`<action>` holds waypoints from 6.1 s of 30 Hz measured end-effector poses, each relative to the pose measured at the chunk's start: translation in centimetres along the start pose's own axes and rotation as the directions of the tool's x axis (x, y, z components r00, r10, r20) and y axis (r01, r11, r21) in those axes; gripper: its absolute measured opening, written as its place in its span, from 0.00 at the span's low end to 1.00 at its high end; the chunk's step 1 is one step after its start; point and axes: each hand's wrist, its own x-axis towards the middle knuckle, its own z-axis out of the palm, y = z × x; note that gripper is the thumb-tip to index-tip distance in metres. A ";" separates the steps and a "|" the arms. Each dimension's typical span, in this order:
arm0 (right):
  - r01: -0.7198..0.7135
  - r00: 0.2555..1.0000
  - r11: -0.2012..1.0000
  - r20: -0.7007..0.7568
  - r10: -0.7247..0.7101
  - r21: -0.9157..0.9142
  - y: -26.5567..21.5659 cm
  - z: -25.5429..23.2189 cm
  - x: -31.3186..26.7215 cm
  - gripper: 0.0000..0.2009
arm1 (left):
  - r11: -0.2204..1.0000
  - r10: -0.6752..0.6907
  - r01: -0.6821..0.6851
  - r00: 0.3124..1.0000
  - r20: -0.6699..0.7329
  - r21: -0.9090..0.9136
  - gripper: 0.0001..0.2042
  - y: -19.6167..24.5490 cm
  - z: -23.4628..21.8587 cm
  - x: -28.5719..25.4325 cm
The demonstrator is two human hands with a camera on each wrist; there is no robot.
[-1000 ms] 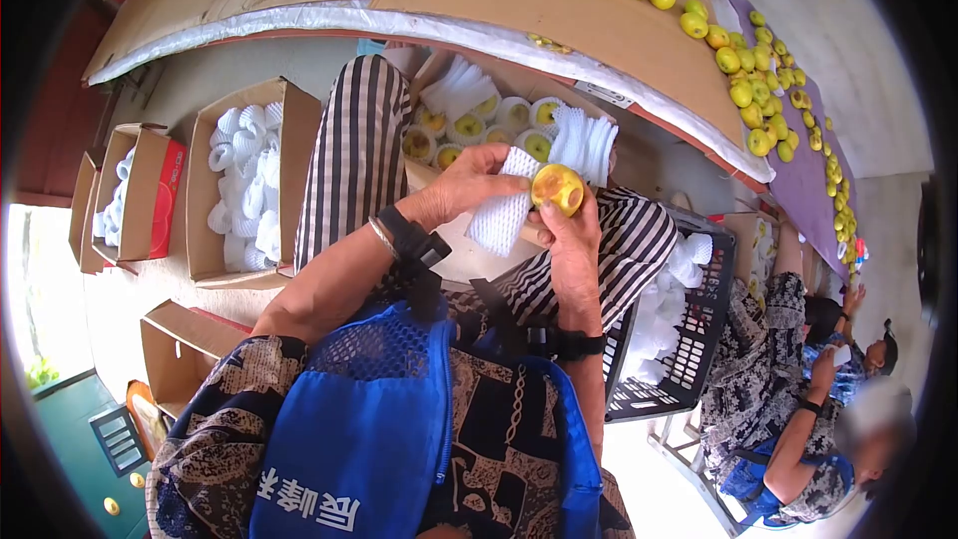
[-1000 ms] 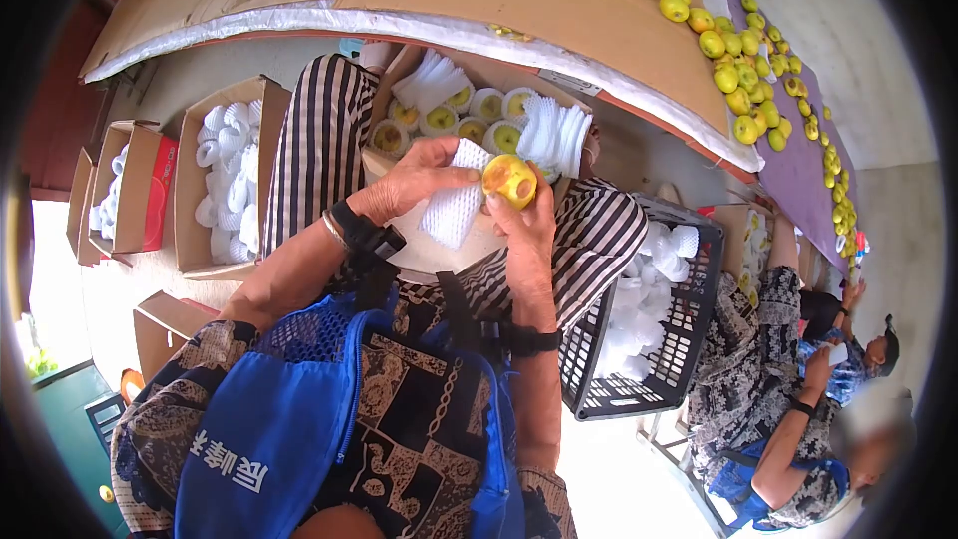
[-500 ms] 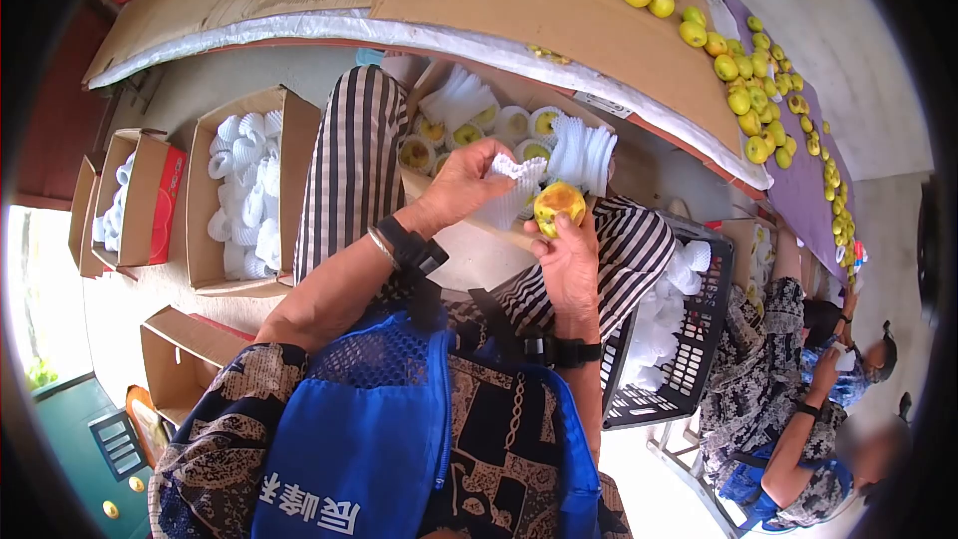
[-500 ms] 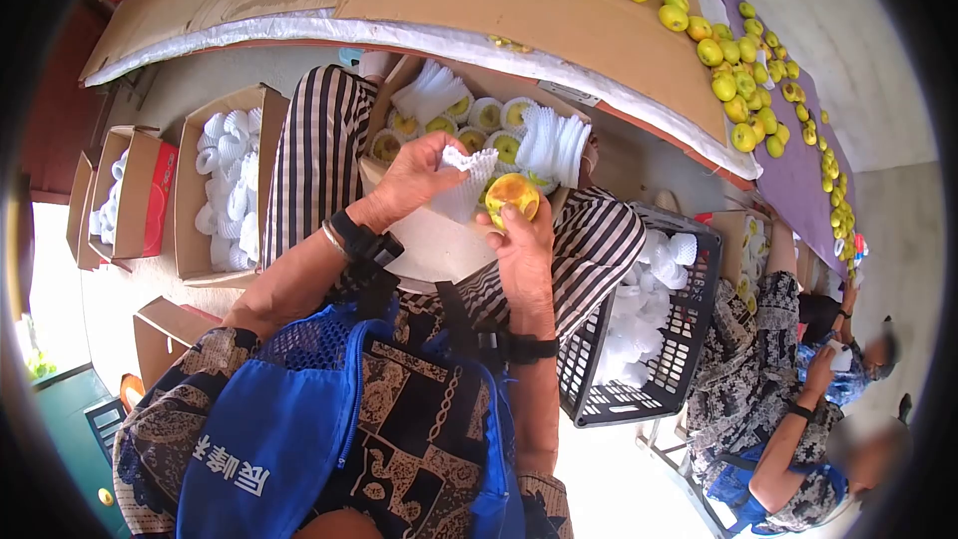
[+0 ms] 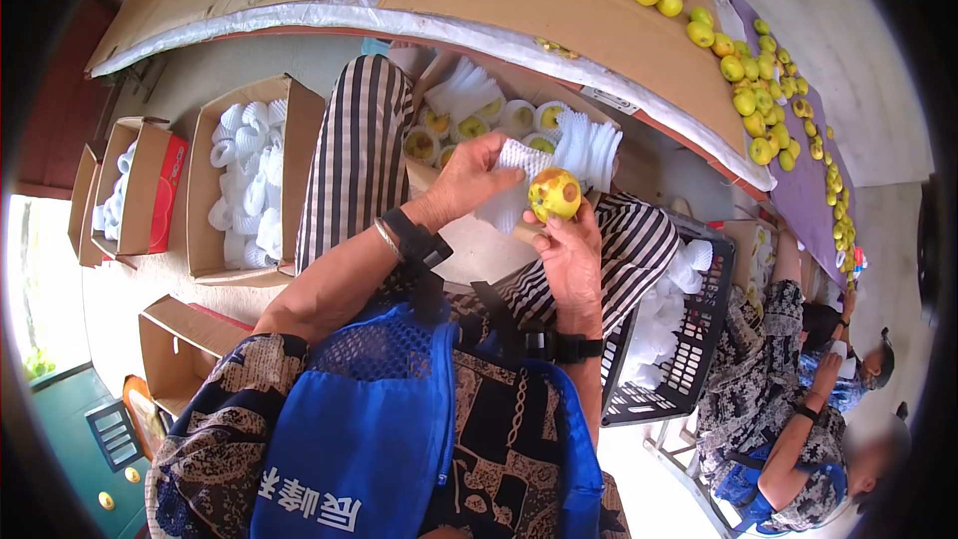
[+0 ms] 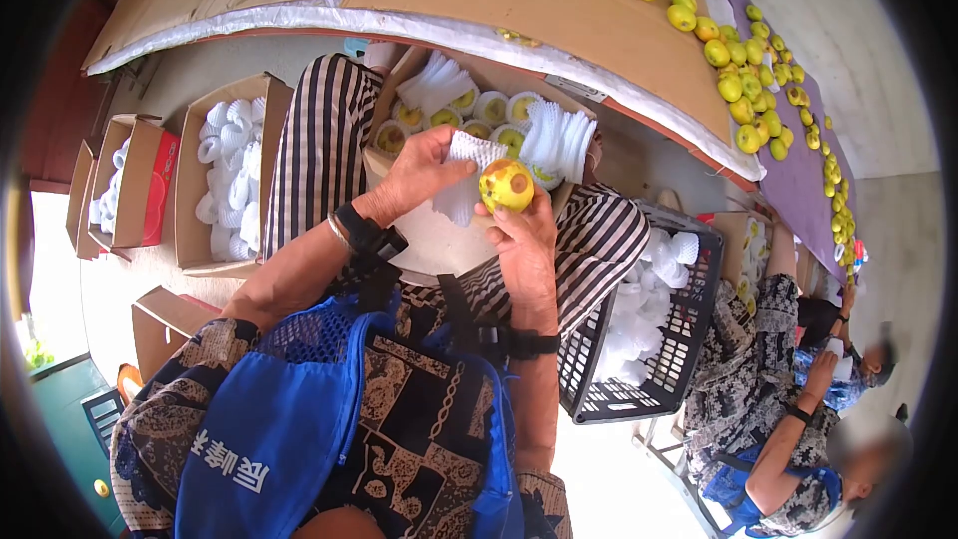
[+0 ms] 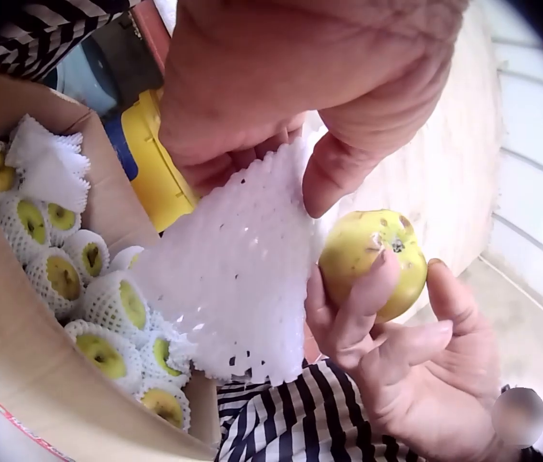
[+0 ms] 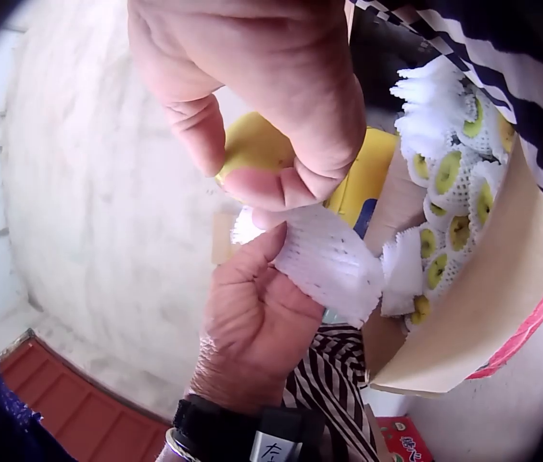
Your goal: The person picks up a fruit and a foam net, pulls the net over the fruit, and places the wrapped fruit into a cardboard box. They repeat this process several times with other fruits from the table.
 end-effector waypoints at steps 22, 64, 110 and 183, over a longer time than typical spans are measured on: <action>-0.067 0.988 0.995 0.146 0.055 0.074 0.9 -1.3 -1.7 0.34 | 0.767 -0.408 0.189 0.881 -0.238 -0.613 0.15 -3.0 -1.3 0.6; 0.036 0.986 0.980 0.152 -0.067 0.197 1.1 -2.9 -1.4 0.35 | 0.884 -0.027 -0.044 0.989 0.143 0.465 0.17 2.7 1.3 -1.1; 0.075 0.987 0.991 0.135 -0.089 0.107 1.8 -1.5 -0.2 0.30 | 0.988 0.049 -0.048 0.999 0.000 0.146 0.06 0.4 1.0 -0.7; 0.307 0.890 0.750 -0.102 -0.444 -0.586 3.3 -3.6 0.5 0.27 | 0.911 -0.156 0.093 0.980 0.126 0.402 0.27 -0.2 1.8 -1.5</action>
